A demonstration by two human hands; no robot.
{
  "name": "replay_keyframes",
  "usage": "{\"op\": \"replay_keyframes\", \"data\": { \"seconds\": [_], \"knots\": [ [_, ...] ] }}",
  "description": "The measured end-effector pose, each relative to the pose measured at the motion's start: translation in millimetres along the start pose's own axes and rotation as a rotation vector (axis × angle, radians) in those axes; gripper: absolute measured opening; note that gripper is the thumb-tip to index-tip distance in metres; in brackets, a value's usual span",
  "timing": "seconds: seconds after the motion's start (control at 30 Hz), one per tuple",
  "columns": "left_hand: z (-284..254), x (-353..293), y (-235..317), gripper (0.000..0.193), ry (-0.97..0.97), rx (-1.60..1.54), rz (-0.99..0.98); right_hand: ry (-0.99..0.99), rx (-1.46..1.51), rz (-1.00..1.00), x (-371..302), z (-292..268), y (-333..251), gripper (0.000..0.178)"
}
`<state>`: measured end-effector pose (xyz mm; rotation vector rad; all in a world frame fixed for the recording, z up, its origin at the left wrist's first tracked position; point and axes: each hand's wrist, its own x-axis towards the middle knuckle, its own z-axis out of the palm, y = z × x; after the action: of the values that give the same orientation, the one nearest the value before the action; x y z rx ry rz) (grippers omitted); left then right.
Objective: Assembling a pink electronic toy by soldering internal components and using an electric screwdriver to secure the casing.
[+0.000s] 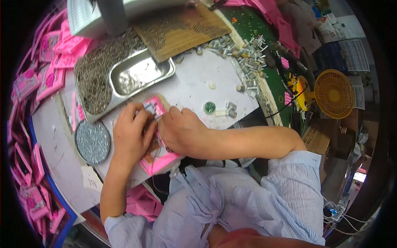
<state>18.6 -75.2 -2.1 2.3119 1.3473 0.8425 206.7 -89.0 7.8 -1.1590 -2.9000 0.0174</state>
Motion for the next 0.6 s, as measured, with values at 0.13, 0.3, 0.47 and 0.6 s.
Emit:
{"op": "replay_keyframes", "data": {
  "seconds": [0.13,0.3,0.47,0.6],
  "knots": [
    [0,2,-4,0.024,-0.049,-0.044,-0.043,-0.184,0.368,0.094,11,-17,66,0.016],
    [-1,3,-5,0.029,-0.034,-0.019,-0.049,0.269,0.089,0.609,50,-23,357,0.038],
    [1,11,-5,0.034,-0.058,-0.001,-0.119,0.113,-0.332,0.673,61,51,507,0.03],
    [-4,18,-1,0.036,-0.151,0.075,-0.167,-0.069,-0.659,0.628,56,59,580,0.037]
  ]
}}
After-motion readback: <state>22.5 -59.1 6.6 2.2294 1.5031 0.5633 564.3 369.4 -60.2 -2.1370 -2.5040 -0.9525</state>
